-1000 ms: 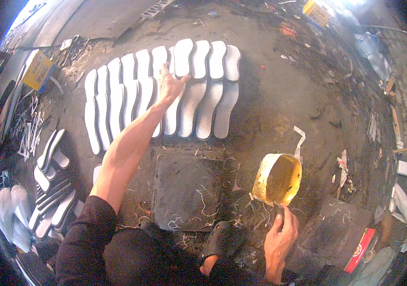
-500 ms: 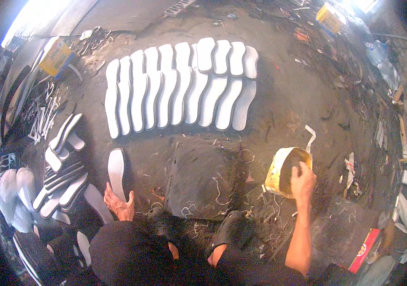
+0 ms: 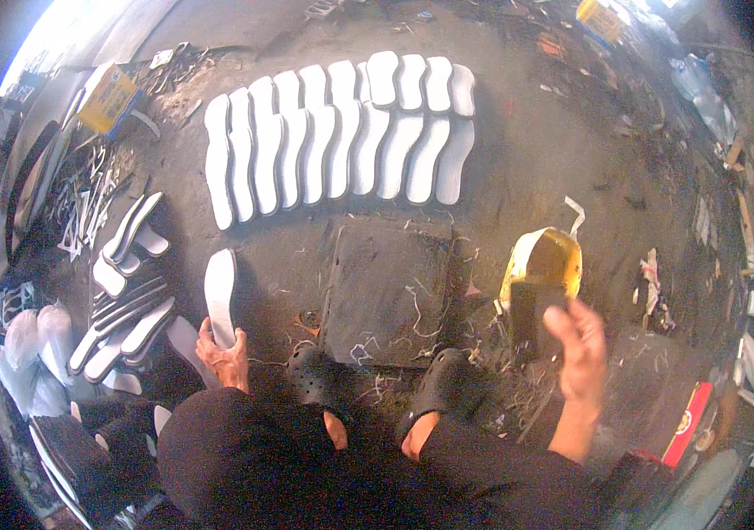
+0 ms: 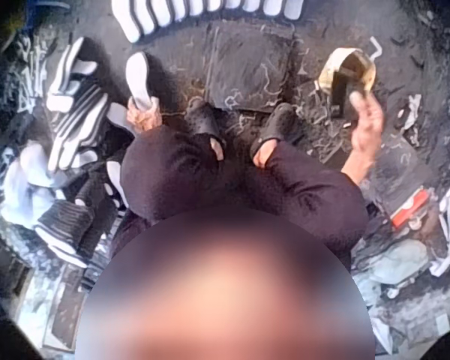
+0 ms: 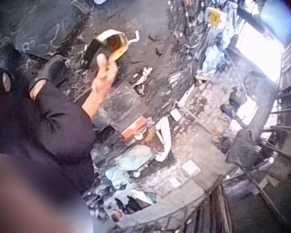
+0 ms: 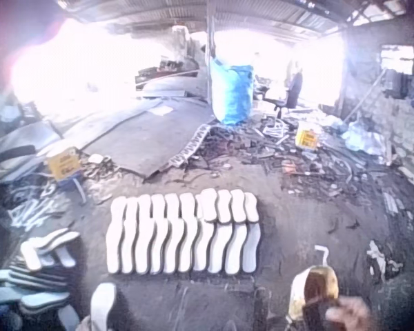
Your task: The person applies glue to white shoe insoles using a brush and places them on a pile. The person repeatedly picks up insoles, applies glue, and stacks them.
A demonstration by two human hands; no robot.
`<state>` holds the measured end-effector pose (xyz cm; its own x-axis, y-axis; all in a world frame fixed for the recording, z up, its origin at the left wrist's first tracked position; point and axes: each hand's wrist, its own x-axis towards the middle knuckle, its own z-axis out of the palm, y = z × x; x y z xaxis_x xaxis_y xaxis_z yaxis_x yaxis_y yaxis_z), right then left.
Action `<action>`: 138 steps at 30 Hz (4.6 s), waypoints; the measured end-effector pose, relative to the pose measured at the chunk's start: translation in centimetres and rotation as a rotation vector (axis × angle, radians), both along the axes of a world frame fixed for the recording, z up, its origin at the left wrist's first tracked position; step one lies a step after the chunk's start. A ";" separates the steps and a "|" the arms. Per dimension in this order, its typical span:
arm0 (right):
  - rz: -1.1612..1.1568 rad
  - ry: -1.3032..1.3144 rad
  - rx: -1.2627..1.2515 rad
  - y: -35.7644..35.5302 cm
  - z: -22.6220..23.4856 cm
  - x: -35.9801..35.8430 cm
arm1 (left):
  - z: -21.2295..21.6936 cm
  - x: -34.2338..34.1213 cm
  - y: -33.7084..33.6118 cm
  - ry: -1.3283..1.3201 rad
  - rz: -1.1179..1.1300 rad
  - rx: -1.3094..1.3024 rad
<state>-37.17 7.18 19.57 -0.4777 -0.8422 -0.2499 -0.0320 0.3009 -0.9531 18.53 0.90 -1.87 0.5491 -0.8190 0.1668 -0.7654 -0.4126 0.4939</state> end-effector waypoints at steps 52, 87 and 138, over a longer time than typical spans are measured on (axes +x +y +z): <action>0.927 0.777 -0.207 -2.3 -18.7 14.9 | 0.9 -15.7 0.8 0.484 -1.122 0.294; 0.637 0.284 -0.045 -2.1 -14.1 16.1 | 0.1 -15.3 0.3 0.801 -0.584 0.177; 0.198 1.294 0.166 -4.6 -5.4 2.6 | 8.3 27.6 -29.0 -0.001 0.522 0.032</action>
